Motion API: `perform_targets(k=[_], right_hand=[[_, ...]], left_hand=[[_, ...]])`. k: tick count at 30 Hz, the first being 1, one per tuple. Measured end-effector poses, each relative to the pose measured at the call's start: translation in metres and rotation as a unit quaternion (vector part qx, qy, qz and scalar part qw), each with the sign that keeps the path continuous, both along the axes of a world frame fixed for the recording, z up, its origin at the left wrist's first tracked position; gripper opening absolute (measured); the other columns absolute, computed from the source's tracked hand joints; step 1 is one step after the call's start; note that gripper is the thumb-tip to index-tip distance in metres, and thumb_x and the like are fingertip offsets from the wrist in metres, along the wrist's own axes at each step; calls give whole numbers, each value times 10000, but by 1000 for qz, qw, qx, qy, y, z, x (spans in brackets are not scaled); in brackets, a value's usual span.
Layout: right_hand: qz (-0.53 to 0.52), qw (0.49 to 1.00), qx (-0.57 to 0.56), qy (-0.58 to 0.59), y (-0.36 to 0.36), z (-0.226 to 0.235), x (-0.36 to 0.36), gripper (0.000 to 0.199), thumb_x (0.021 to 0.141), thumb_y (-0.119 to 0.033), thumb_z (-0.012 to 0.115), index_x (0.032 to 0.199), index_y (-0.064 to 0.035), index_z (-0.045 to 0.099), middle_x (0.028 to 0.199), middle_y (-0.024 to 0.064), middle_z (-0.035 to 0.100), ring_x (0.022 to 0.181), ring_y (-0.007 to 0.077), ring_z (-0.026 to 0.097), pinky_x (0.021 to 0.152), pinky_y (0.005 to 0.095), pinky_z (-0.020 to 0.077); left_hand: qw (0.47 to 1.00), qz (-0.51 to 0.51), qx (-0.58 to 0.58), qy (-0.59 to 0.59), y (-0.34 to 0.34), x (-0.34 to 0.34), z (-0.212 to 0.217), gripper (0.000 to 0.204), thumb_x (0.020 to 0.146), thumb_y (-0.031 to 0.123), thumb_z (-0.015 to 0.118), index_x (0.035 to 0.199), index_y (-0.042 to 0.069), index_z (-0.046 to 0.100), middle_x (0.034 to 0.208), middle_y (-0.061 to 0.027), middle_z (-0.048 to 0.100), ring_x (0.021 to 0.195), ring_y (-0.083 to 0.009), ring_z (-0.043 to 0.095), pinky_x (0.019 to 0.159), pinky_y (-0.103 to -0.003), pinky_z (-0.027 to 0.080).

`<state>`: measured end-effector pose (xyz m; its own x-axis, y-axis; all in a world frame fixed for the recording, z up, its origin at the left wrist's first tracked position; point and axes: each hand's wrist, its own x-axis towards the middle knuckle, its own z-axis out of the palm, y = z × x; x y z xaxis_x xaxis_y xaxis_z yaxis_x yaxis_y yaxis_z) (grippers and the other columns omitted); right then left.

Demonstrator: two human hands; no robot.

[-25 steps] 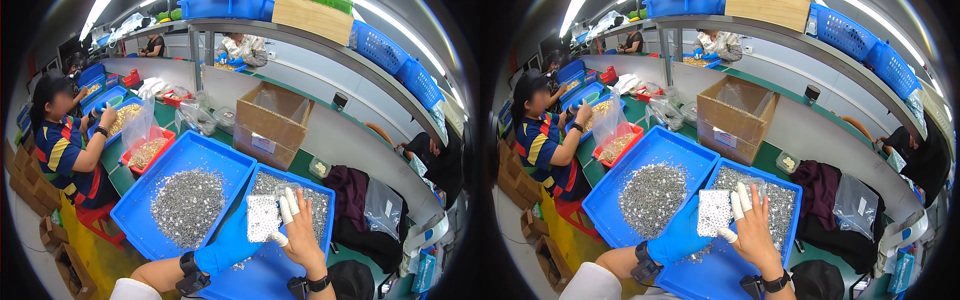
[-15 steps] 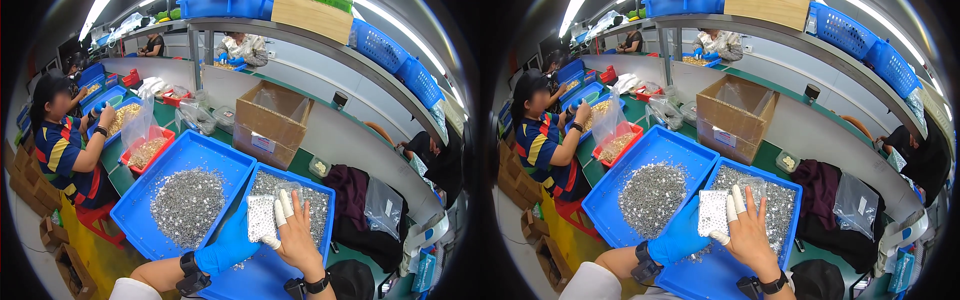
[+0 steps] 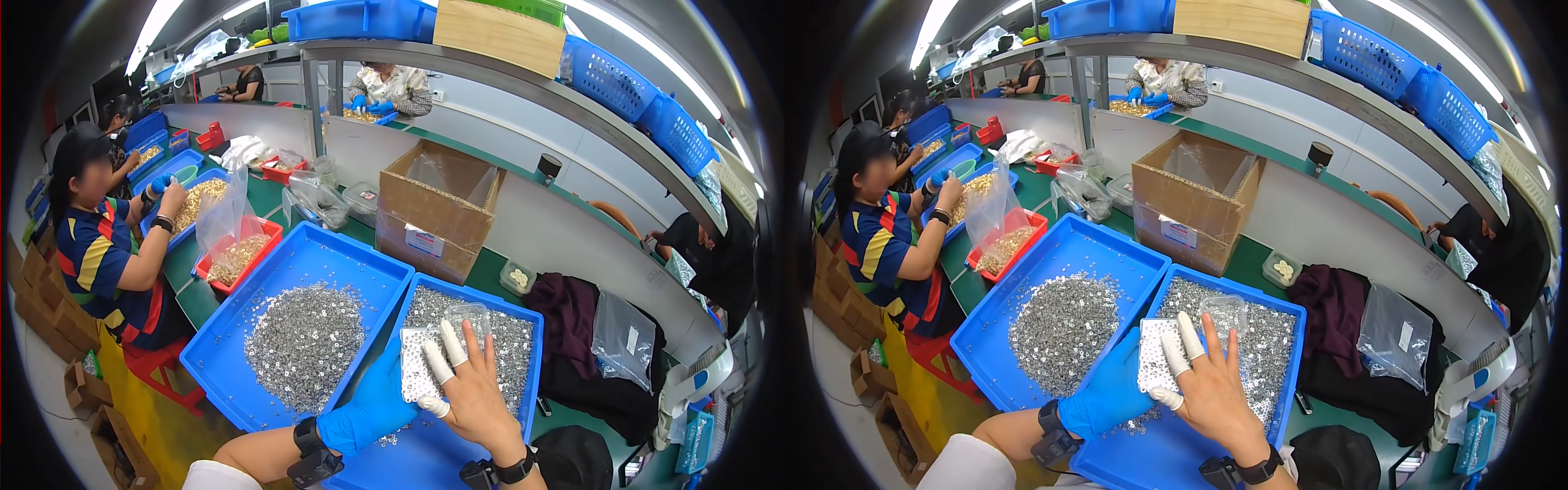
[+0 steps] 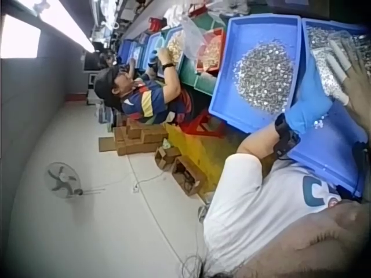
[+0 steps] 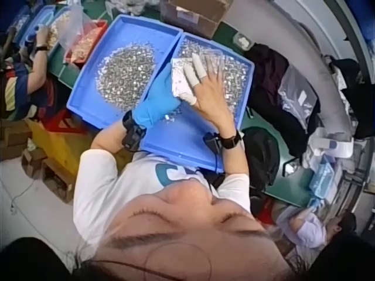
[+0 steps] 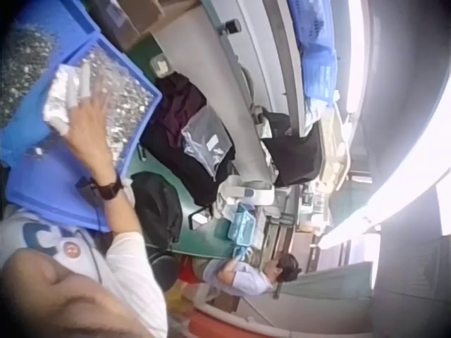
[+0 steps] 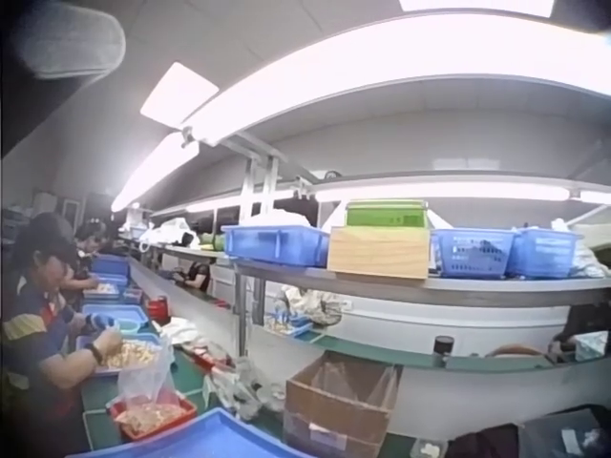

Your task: The person picks up a small plastic tray and fills it with metal rings from a blue bin by hand. They then pour the rings onto a white rectangular plate, arrange them into rows, and tip the plate to return the rings to the blue bin.

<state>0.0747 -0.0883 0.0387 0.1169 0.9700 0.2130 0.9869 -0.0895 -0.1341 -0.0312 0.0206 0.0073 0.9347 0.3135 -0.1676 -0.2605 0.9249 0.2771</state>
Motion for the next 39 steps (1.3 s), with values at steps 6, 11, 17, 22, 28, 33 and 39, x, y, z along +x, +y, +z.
perform_targets(k=[6,11,17,22,28,33,39], right_hand=[[-49,997,44,39,-4,-7,15,707,860,-525,382,1314,13,314,1399,219,207,1315,403,109,1040,541,75],[-38,998,31,39,0,-10,10,740,860,-527,378,1313,50,285,1398,234,195,1314,407,105,1040,539,71],[-43,997,42,45,-1,-9,8,758,857,-528,383,1306,73,277,1392,259,183,1312,413,105,1039,541,72],[-51,997,42,39,-2,-7,10,772,848,-534,401,1306,75,278,1391,262,183,1310,418,113,1037,544,79],[-45,999,16,4,-1,0,4,773,840,-540,413,1311,59,284,1394,250,191,1311,415,113,1036,544,84],[-39,999,10,7,-1,-1,3,761,841,-539,411,1307,52,301,1394,242,202,1311,413,113,1036,543,84],[-65,996,44,39,-5,-5,13,735,854,-524,398,1309,46,302,1396,238,201,1311,410,116,1036,542,83]], left_hand=[[998,-11,55,6,-2,0,4,453,962,317,235,1324,55,309,1298,-102,417,1149,-240,452,959,-390,371],[1000,-12,-19,10,-1,2,-4,453,957,315,250,1327,58,304,1293,-97,424,1146,-236,453,961,-381,370],[991,-3,128,41,-4,1,3,448,956,303,247,1330,61,299,1283,-90,438,1153,-223,447,975,-355,353],[999,-22,26,21,-2,2,5,446,958,299,239,1330,61,300,1287,-89,436,1157,-218,443,987,-346,338],[1000,-9,9,21,-3,2,3,453,958,320,241,1324,64,315,1294,-91,431,1161,-236,441,986,-361,340],[1000,-6,-10,23,-2,3,-1,465,957,345,244,1323,69,322,1297,-94,427,1164,-248,440,981,-375,346],[999,-30,-21,12,-4,2,2,477,955,360,248,1329,72,314,1302,-99,417,1162,-248,440,960,-394,362]])
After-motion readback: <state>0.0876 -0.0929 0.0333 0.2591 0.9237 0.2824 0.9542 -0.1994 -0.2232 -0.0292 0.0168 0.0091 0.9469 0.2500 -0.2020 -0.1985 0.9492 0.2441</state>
